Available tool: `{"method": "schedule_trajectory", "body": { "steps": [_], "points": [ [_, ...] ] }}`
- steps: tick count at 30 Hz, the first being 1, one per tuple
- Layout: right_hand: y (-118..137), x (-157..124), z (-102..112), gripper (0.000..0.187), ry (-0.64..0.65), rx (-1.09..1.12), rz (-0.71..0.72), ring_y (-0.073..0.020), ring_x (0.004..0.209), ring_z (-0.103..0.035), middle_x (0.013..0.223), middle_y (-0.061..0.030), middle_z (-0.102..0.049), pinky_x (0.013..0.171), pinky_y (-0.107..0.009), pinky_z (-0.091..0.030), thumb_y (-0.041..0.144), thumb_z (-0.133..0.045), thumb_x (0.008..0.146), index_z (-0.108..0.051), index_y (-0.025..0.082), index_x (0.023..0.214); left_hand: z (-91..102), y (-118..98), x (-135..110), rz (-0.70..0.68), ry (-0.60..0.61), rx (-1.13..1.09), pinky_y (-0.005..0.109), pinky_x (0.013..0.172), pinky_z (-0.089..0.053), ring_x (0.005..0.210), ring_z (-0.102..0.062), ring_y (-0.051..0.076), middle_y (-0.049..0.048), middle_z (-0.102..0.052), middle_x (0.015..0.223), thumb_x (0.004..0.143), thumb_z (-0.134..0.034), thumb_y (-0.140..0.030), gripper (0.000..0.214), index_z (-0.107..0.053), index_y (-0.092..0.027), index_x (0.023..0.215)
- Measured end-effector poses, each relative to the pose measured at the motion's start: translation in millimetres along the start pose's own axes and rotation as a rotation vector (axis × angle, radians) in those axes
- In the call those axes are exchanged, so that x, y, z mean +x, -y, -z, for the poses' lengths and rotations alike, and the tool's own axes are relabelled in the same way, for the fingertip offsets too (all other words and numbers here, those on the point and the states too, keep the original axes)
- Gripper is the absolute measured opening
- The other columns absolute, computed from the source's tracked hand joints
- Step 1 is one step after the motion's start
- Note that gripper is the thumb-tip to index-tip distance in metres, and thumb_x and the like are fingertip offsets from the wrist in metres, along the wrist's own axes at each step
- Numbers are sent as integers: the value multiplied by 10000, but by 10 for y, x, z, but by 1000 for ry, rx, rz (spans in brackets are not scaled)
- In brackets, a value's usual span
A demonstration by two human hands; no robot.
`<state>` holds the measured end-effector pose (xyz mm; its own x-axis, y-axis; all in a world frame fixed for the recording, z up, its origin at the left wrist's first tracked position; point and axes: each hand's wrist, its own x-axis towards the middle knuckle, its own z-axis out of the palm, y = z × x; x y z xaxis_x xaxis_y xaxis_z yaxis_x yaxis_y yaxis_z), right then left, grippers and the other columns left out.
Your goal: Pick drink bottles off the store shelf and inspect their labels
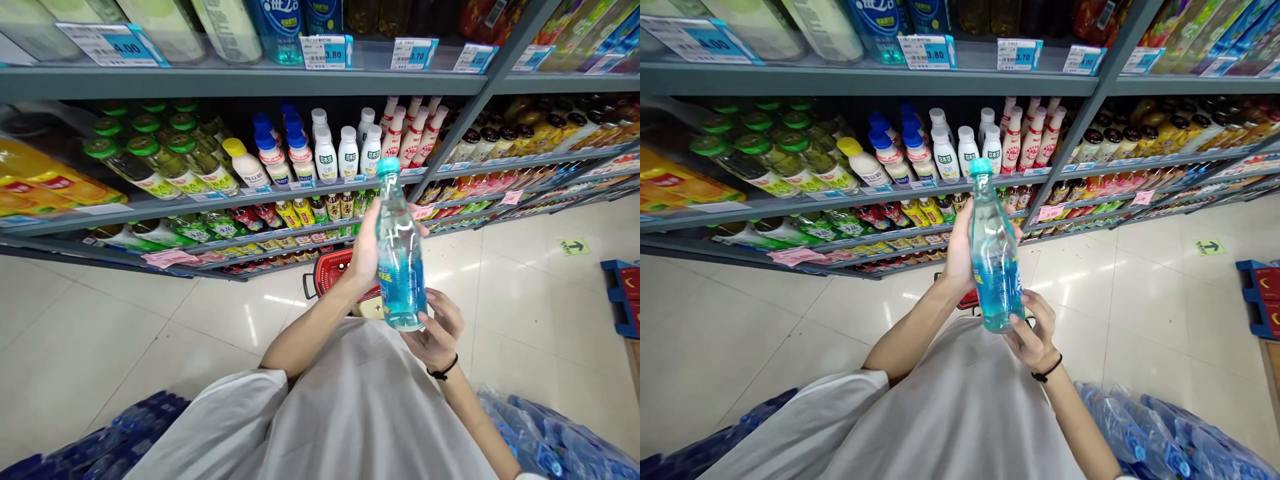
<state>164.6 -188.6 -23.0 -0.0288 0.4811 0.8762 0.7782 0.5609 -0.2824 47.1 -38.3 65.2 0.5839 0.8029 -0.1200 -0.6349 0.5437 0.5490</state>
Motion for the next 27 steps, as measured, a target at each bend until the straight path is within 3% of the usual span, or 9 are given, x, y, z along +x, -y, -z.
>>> {"method": "schedule_trajectory", "body": {
  "steps": [4,9,14,20,27],
  "points": [
    [-67,257,53,407,-62,-59,92,-270,1141,-684,1271,-111,-600,859,-478,-680,195,-788,888,-653,238,1269,-235,-100,98,62,67,53,298,626,-605,820,-776,254,101,-781,865,1044,-406,-604,572,-745,-161,1172],
    [-34,480,98,457,-83,-191,102,-265,1096,-698,1213,-100,-623,877,-524,-683,266,-771,921,-618,292,1350,-431,-232,161,-12,126,110,306,668,-616,906,-784,279,93,-770,867,1045,-382,-621,606,-741,-153,1187],
    [1,488,47,519,-166,-210,124,-260,1103,-699,1267,-111,-638,864,-497,-685,253,-801,900,-630,284,1389,-476,-250,136,-17,157,147,270,601,-585,883,-791,280,81,-771,850,1040,-400,-652,617,-747,-168,1200],
    [-20,473,45,613,-183,-177,185,-284,1128,-704,1328,-139,-640,854,-487,-692,217,-787,904,-603,255,1487,-498,-248,101,48,93,109,352,809,-661,1106,-766,312,84,-804,1012,1055,-410,-606,573,-649,-208,1392],
    [-6,405,52,554,-210,-194,135,-271,1064,-705,1213,-91,-671,830,-499,-695,252,-784,904,-624,317,1431,-501,-218,69,15,239,102,348,853,-668,1147,-759,301,67,-803,1111,1054,-424,-625,582,-667,-199,1368]
  ]
}}
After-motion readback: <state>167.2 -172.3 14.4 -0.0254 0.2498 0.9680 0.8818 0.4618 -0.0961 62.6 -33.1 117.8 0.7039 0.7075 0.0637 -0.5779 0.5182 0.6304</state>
